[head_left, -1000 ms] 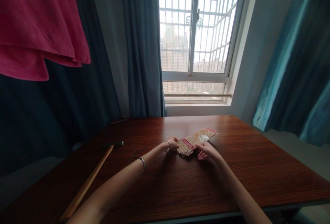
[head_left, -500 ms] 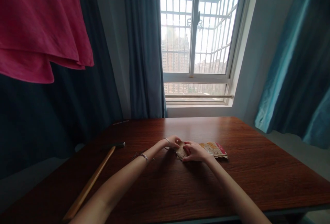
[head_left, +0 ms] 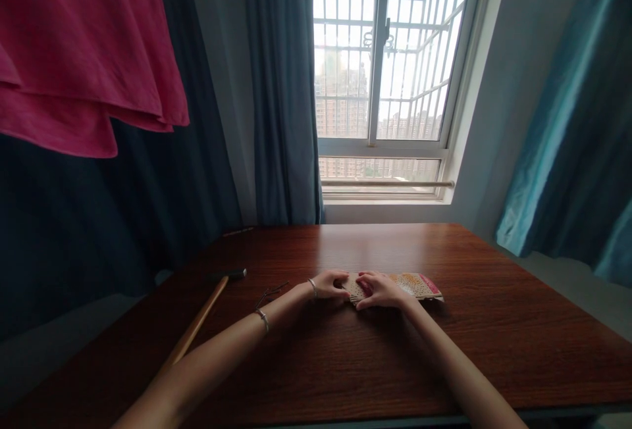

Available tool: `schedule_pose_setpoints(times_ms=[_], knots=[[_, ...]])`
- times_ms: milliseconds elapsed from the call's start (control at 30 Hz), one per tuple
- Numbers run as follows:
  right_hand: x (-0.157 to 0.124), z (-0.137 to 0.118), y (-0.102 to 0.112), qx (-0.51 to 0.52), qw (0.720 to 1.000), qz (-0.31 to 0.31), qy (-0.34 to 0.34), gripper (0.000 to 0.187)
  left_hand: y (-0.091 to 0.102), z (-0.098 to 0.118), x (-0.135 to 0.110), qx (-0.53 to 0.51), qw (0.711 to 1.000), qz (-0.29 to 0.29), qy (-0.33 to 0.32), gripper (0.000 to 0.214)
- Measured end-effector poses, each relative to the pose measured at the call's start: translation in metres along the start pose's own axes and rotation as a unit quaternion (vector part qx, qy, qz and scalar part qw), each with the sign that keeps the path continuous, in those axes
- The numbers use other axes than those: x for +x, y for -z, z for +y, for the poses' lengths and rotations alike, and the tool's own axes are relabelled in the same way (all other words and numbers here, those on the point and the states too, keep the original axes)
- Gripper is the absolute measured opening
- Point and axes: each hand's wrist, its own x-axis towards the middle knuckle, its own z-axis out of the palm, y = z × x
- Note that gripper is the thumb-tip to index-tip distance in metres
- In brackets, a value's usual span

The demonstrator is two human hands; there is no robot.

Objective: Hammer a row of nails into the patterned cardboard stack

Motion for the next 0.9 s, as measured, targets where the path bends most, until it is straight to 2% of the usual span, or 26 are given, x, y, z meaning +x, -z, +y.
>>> schedule_pose_setpoints(times_ms=[100,200,433,733,900], knots=[[0.000,0.000,0.008,0.016,0.999,-0.043,-0.008,0.087,0.004,-0.001,0.001,0.022,0.999,-0.010,0.039,0.110],[0.000,-0.004,0.013,0.010,0.999,-0.048,-0.012,0.096,0.004,-0.004,0.003,0.035,0.998,-0.006,0.050,0.126],[0.003,-0.011,0.020,-0.007,0.999,-0.041,-0.013,0.100,0.001,-0.011,0.004,-0.020,0.999,0.017,0.022,0.119],[-0.002,0.012,0.034,0.041,0.999,-0.005,-0.023,0.101,-0.001,-0.014,0.003,-0.038,0.998,0.015,0.039,0.110],[-0.005,0.015,0.033,0.044,0.998,-0.009,-0.035,0.100,-0.001,-0.012,0.003,-0.039,0.998,0.013,0.045,0.109]])
